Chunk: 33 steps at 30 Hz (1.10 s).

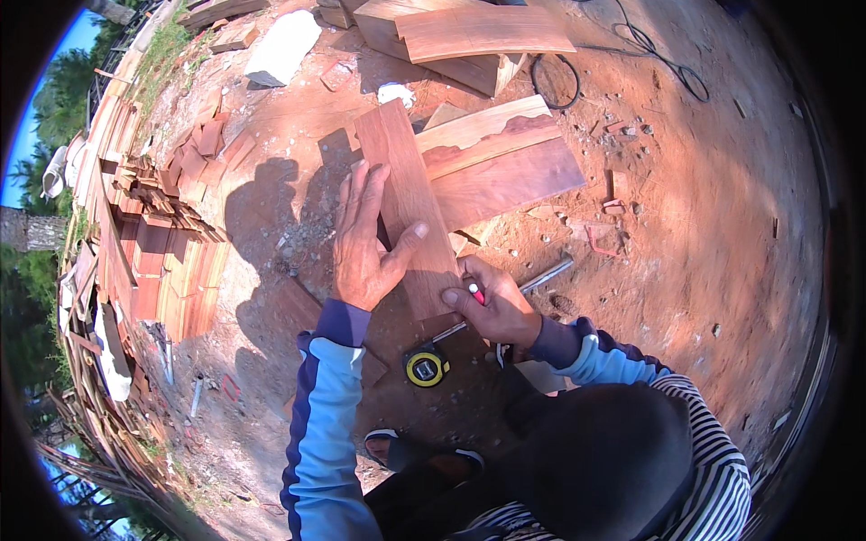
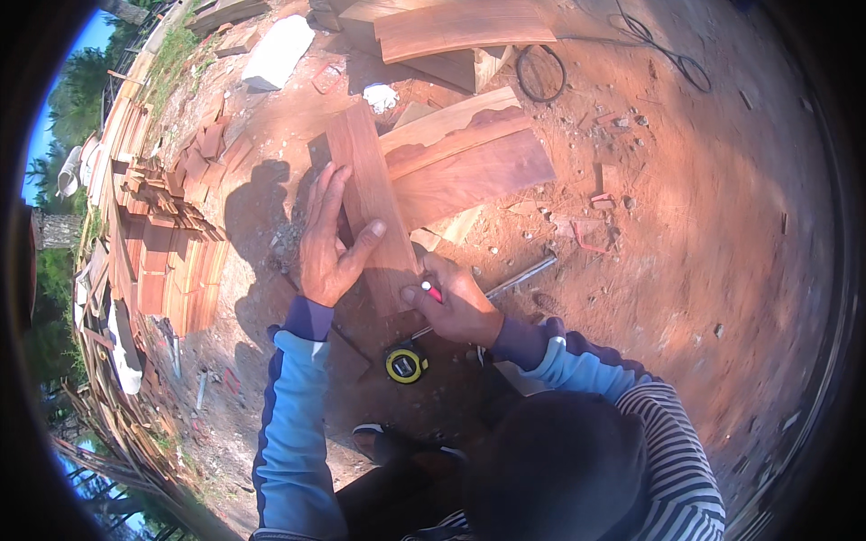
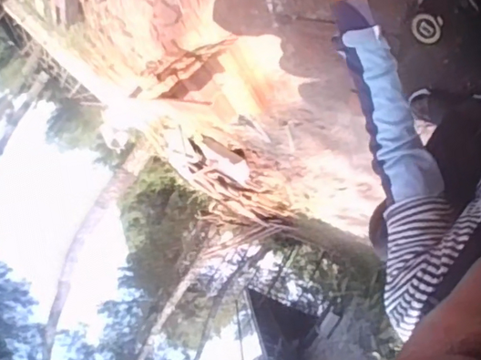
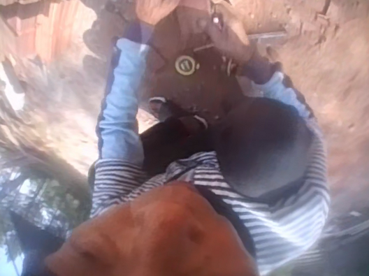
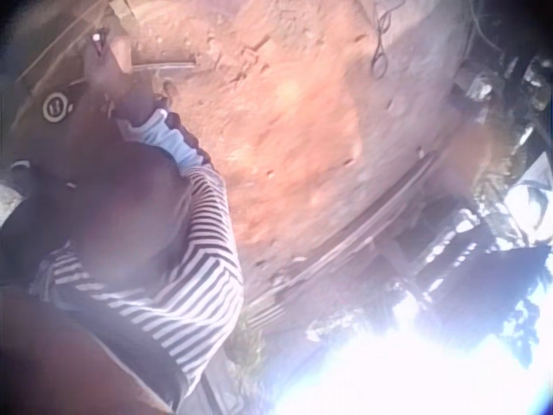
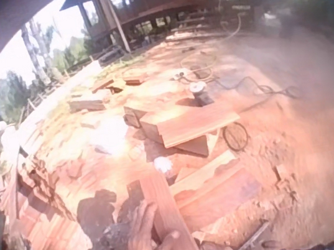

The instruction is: The person marks wooden planks with a red marker and then uses an angle grinder to cut them. The person handles the wood pieces one at a time, aligning them before cutting.

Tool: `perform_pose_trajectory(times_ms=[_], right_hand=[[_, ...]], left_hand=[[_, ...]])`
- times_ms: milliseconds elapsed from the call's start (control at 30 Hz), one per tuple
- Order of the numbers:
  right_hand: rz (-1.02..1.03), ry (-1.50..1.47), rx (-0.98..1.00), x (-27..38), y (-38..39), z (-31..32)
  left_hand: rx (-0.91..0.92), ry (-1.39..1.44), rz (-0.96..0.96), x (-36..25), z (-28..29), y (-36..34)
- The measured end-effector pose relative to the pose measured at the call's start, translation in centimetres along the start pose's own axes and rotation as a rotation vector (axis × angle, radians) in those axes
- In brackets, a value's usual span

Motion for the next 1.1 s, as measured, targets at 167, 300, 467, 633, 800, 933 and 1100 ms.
perform_pose_trajectory(times_ms=[167, 300, 467, 633, 800, 933, 1100], right_hand=[[-0.104, -0.191, -0.042, 0.5, -0.8, 0.6], [-0.174, -0.198, -0.021, 0.8, -0.9, 0.7], [-0.203, -0.215, -0.029, 0.3, -1.1, 0.8], [-0.217, -0.222, -0.021, 0.4, -1.3, 0.9], [-0.218, -0.226, -0.014, 0.2, -1.3, 1.0], [-0.215, -0.239, -0.023, 0.2, -1.3, 1.0], [-0.209, -0.211, -0.037, 0.1, -1.4, 0.9]], left_hand=[[0.143, -0.119, -0.054, 0.0, -0.1, -1.9], [0.165, 0.010, -0.023, 1.0, -0.6, -1.6], [0.180, 0.061, -0.002, 1.4, -1.2, -1.5], [0.169, 0.054, -0.013, 1.6, -1.3, -1.5], [0.189, 0.012, -0.018, 1.5, -1.2, -1.7], [0.190, -0.006, -0.030, 1.6, -1.2, -1.7], [0.185, -0.027, -0.042, 1.7, -1.3, -1.7]])
Point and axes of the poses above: each hand's wrist, its own y-axis away from the middle knuckle, its own z-axis out of the back of the hand, x = y × z, the point moved 1 cm from there along -y, towards the middle knuckle, and after that the axes turned 8 degrees about -y, right-handed, at the moved point
